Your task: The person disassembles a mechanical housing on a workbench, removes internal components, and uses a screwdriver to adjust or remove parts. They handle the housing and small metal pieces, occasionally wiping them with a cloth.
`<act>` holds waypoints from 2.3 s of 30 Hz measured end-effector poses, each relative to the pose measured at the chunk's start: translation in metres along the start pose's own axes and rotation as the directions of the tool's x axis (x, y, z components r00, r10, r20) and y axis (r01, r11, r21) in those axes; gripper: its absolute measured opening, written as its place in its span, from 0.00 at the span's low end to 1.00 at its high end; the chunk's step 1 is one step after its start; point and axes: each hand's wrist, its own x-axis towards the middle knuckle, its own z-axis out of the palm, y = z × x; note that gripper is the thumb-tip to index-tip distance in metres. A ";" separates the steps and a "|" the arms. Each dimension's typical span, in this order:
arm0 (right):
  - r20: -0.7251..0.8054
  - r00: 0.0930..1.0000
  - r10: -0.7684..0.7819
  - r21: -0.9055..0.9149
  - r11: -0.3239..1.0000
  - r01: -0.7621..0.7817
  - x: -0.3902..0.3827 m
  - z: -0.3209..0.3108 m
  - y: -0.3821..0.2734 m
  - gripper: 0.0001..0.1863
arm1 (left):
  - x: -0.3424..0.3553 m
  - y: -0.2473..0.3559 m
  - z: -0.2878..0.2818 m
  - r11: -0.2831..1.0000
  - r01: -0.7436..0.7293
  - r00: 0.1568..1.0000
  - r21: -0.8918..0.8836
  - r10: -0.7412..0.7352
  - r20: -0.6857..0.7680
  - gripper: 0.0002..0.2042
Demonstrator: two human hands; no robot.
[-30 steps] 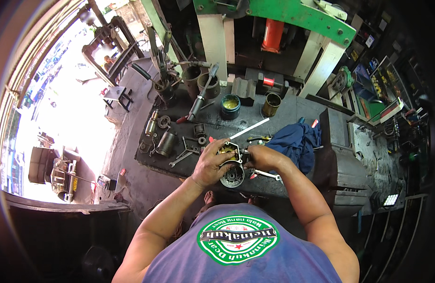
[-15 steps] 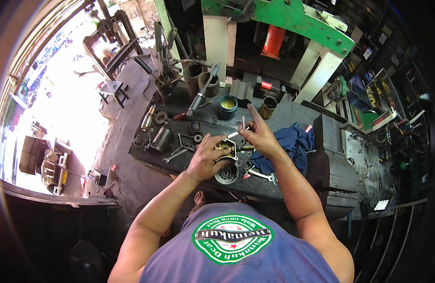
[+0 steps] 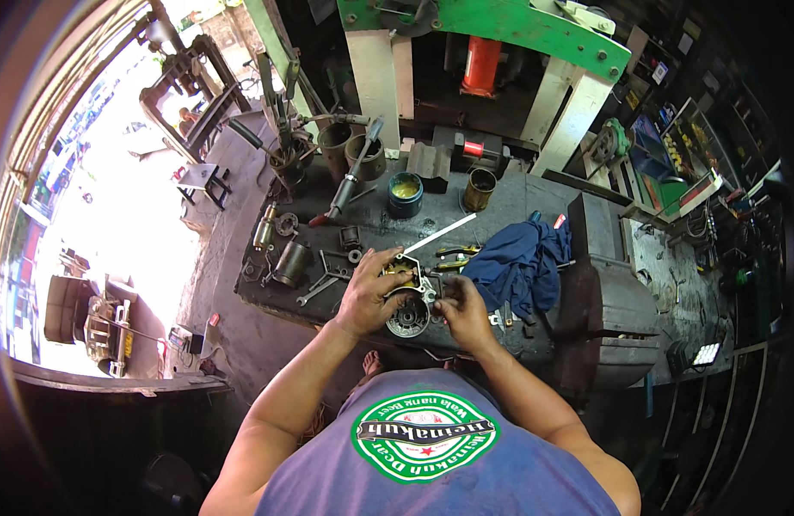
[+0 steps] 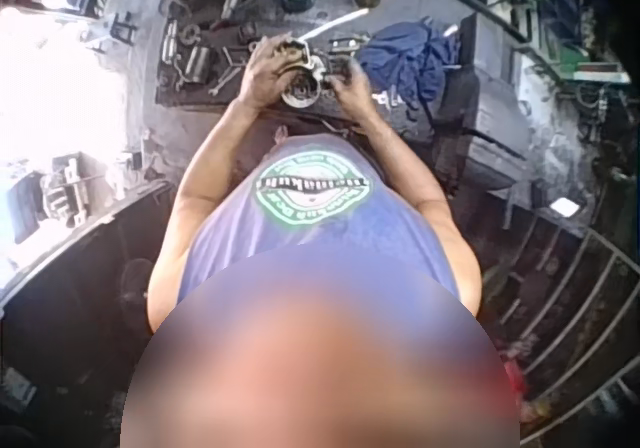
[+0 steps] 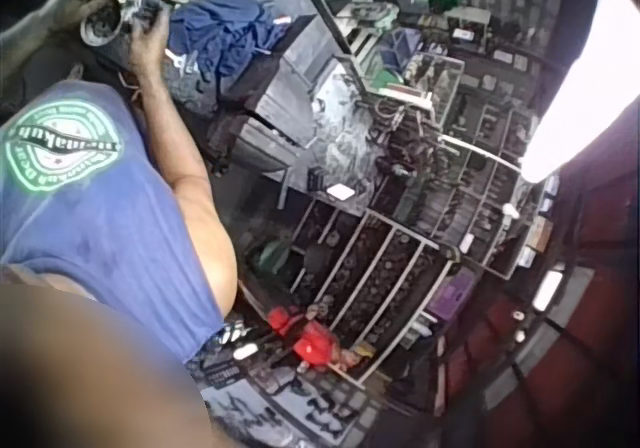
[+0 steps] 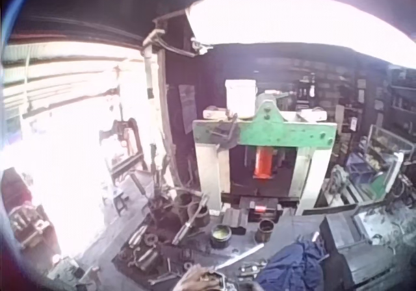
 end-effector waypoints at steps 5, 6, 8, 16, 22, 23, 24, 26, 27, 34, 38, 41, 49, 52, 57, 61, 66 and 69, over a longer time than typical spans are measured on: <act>0.215 0.853 -0.476 -0.705 0.529 0.473 0.098 -0.006 -0.026 0.22 | 0.002 0.002 0.000 1.000 -0.024 1.000 0.011 0.024 -0.002 0.24; 0.181 0.843 -0.506 -0.704 0.532 0.471 0.112 -0.003 -0.040 0.21 | 0.003 0.001 0.001 0.999 -0.038 0.999 0.009 0.038 -0.013 0.24; 0.148 0.981 -0.127 -0.269 0.949 0.163 0.126 0.000 -0.066 0.19 | 0.002 0.001 0.000 0.999 -0.046 0.998 0.003 0.046 -0.038 0.23; 0.021 0.872 -0.488 -0.023 0.872 0.489 0.041 0.023 -0.058 0.24 | 0.002 -0.001 0.006 1.000 0.000 1.000 -0.023 -0.001 -0.031 0.23; -0.287 0.901 -0.325 0.055 0.934 0.354 0.020 0.020 -0.057 0.19 | 0.002 -0.002 0.004 0.999 -0.043 0.998 -0.014 0.042 -0.036 0.20; -0.234 0.941 -0.244 0.005 0.968 0.252 0.023 0.017 -0.060 0.20 | 0.002 -0.002 0.004 0.999 -0.031 0.999 -0.039 0.030 -0.031 0.20; -0.174 0.975 -0.137 -0.068 0.990 0.127 0.028 0.013 -0.064 0.21 | 0.002 -0.002 0.005 0.997 -0.004 1.000 -0.074 0.002 -0.023 0.20; -0.031 1.000 -0.002 -0.294 0.956 -0.007 0.038 0.008 -0.071 0.24 | 0.003 -0.002 0.007 0.998 -0.020 0.999 -0.051 0.018 -0.030 0.21; 0.035 0.995 0.098 -0.278 0.957 -0.085 0.040 0.007 -0.073 0.24 | 0.003 -0.002 0.007 0.998 -0.020 0.999 -0.053 0.018 -0.035 0.21; 0.088 0.992 0.086 -0.075 0.994 -0.080 0.041 0.001 -0.072 0.13 | 0.001 0.001 0.005 0.999 0.016 1.000 -0.049 -0.017 -0.023 0.21; 0.084 0.993 0.081 -0.023 0.997 -0.080 0.047 -0.005 -0.069 0.15 | 0.001 0.000 0.006 0.999 -0.013 0.999 -0.030 0.013 -0.032 0.21; 0.179 0.961 0.212 -0.351 0.926 -0.140 0.052 -0.006 -0.070 0.15 | 0.002 0.000 0.006 1.000 -0.022 0.999 -0.023 0.021 -0.044 0.21; 0.131 0.986 0.107 -0.151 0.985 -0.087 0.048 -0.004 -0.082 0.11 | 0.002 0.004 0.007 1.000 -0.005 0.999 -0.026 0.003 -0.053 0.21; 0.206 0.947 0.248 -0.355 0.920 -0.164 0.048 -0.003 -0.086 0.13 | 0.002 0.004 0.006 1.000 -0.008 0.998 -0.030 0.006 -0.058 0.21; 0.114 0.989 -0.094 -0.021 0.995 0.098 0.041 0.005 -0.082 0.19 | 0.002 0.004 0.005 1.000 -0.008 0.998 -0.011 0.007 -0.056 0.21; 0.202 0.952 0.229 -0.377 0.915 -0.140 0.051 -0.003 -0.076 0.14 | 0.001 0.003 0.007 0.999 0.000 0.999 -0.041 -0.002 -0.048 0.20; 0.094 0.986 -0.140 0.000 0.990 0.140 0.047 0.006 -0.065 0.16 | 0.000 0.000 0.007 0.999 -0.008 0.999 -0.042 0.006 -0.050 0.20; 0.132 0.989 0.060 -0.062 0.997 -0.052 0.047 0.002 -0.065 0.14 | 0.001 0.000 0.008 0.999 -0.014 0.999 -0.040 0.011 -0.053 0.20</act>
